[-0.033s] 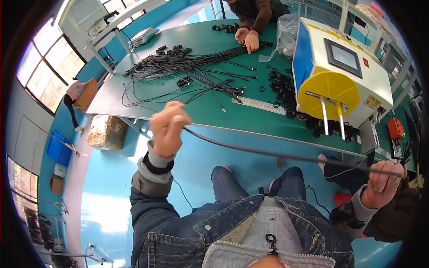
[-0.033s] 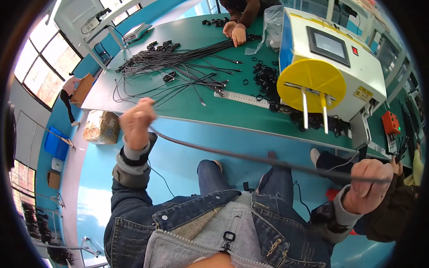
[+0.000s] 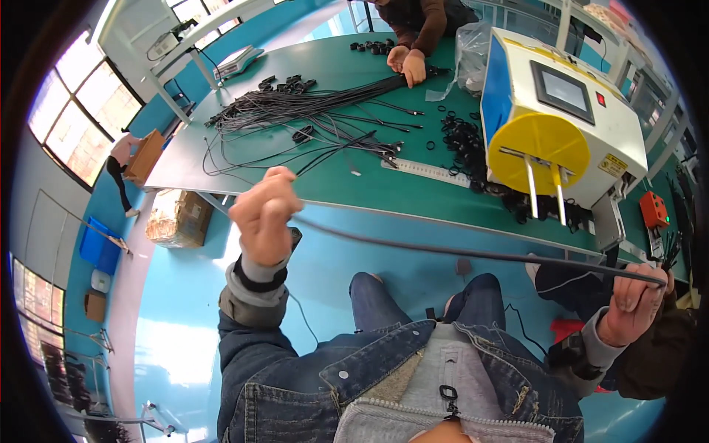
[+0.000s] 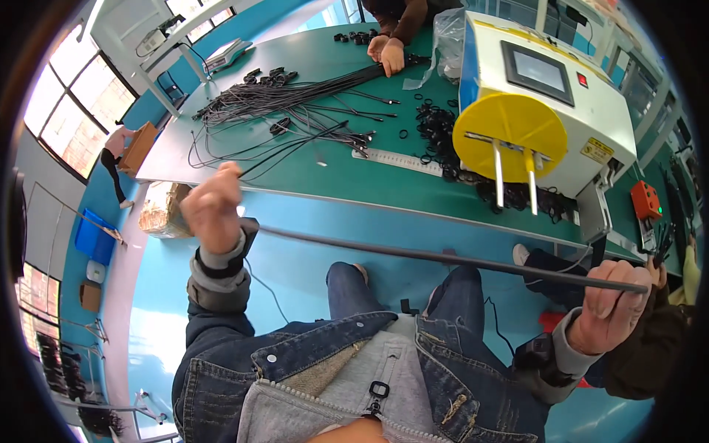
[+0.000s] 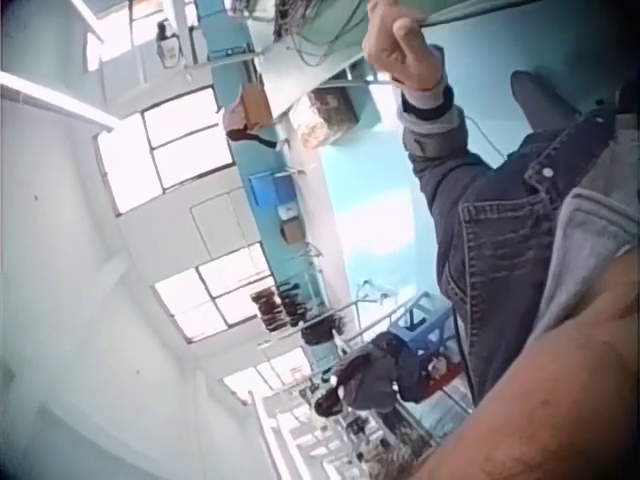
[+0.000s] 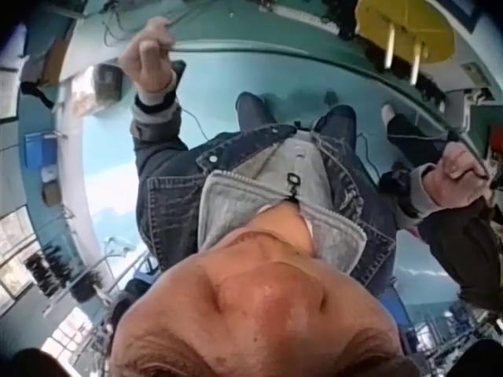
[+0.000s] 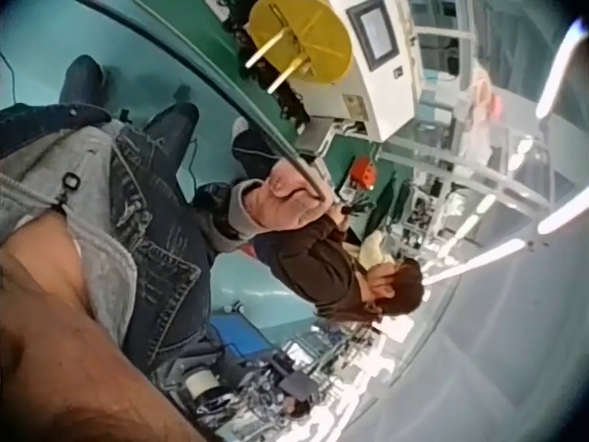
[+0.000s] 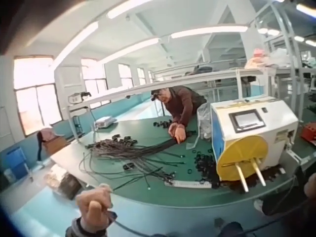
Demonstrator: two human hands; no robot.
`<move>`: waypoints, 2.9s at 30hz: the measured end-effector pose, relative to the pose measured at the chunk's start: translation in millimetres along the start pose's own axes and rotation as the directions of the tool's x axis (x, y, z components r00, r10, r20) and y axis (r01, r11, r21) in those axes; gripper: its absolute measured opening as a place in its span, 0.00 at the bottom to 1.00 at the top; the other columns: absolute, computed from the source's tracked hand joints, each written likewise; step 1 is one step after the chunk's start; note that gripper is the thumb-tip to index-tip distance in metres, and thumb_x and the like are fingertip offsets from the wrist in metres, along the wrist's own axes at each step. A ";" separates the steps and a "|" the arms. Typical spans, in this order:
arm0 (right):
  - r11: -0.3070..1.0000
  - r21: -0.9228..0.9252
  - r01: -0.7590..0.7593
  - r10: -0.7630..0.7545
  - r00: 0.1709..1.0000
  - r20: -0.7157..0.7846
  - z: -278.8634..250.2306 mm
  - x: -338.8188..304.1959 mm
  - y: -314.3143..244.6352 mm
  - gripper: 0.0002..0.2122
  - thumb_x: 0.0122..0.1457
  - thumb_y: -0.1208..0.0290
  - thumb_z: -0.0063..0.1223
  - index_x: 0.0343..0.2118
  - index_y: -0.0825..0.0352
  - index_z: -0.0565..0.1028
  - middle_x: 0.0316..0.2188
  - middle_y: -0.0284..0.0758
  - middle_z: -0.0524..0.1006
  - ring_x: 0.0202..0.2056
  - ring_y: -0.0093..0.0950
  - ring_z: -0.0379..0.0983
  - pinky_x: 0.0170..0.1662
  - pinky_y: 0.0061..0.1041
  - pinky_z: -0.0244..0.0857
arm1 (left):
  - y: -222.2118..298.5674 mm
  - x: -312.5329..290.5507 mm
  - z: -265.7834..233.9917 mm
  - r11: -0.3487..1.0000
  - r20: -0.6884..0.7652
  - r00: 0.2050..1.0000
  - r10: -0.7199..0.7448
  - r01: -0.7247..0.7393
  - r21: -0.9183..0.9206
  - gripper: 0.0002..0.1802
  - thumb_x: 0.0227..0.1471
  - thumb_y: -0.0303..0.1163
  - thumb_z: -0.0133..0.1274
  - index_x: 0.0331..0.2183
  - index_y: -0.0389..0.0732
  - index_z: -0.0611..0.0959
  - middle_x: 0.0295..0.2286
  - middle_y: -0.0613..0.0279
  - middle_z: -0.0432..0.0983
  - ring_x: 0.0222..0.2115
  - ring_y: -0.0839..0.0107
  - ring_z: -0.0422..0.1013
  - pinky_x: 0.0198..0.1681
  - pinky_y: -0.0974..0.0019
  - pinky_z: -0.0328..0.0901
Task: The person picks up a cable, winds it around the spindles of a machine, and removes the coiled cable. They then secure the coil with a rubber band and place it on the table, repeating the process.
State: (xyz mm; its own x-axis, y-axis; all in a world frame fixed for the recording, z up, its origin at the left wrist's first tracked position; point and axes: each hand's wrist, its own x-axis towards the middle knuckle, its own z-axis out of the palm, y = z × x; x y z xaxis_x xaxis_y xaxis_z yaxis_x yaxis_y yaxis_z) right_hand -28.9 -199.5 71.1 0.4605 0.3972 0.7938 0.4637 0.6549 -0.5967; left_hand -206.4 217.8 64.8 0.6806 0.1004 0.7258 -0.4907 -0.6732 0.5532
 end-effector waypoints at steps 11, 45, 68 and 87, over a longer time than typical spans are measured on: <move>0.989 0.040 -0.143 0.148 0.936 -0.321 -86.4 -73.5 -13.3 0.12 0.61 0.66 0.39 0.38 0.70 0.68 0.13 0.25 0.57 0.15 0.14 0.48 0.17 0.15 0.43 | 123.2 0.5 78.8 0.740 0.679 0.728 0.090 0.407 -0.535 0.16 0.49 0.36 0.52 0.23 0.30 0.77 0.20 0.53 0.74 0.19 0.63 0.69 0.27 0.64 0.65; 0.466 -0.873 -0.146 0.012 0.987 -0.159 -60.6 -19.0 131.1 0.11 0.43 0.80 0.55 0.33 0.69 0.72 0.27 0.36 0.71 0.29 0.35 0.69 0.29 0.28 0.64 | 4.3 86.7 275.0 0.968 0.127 0.966 -0.225 0.237 -0.083 0.09 0.43 0.22 0.54 0.32 0.36 0.80 0.21 0.64 0.68 0.20 0.76 0.64 0.24 0.75 0.59; 0.206 -0.924 -0.324 -0.188 0.913 -0.362 -66.0 0.1 192.0 0.10 0.44 0.70 0.57 0.20 0.67 0.67 0.19 0.40 0.71 0.21 0.39 0.69 0.21 0.31 0.63 | -35.0 118.3 299.6 0.989 0.136 0.981 -0.135 0.142 -0.039 0.06 0.38 0.26 0.59 0.26 0.38 0.82 0.18 0.61 0.65 0.18 0.71 0.64 0.22 0.71 0.59; 0.342 -0.705 -0.621 0.512 0.752 -0.414 -41.0 -138.7 100.9 0.07 0.47 0.72 0.54 0.24 0.70 0.73 0.14 0.37 0.72 0.16 0.27 0.68 0.20 0.24 0.60 | -48.4 70.3 288.7 0.877 -0.030 0.937 -0.349 0.315 -0.363 0.08 0.47 0.26 0.54 0.33 0.34 0.80 0.20 0.67 0.72 0.21 0.81 0.65 0.24 0.77 0.60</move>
State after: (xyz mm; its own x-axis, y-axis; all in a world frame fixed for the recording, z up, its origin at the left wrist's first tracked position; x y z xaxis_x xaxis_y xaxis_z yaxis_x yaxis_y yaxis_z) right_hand -15.0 -214.9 -104.0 0.8975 0.3679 0.2430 0.4063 -0.4761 -0.7799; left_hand 22.3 45.9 -29.0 0.7922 0.3508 0.4993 -0.4137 -0.2929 0.8620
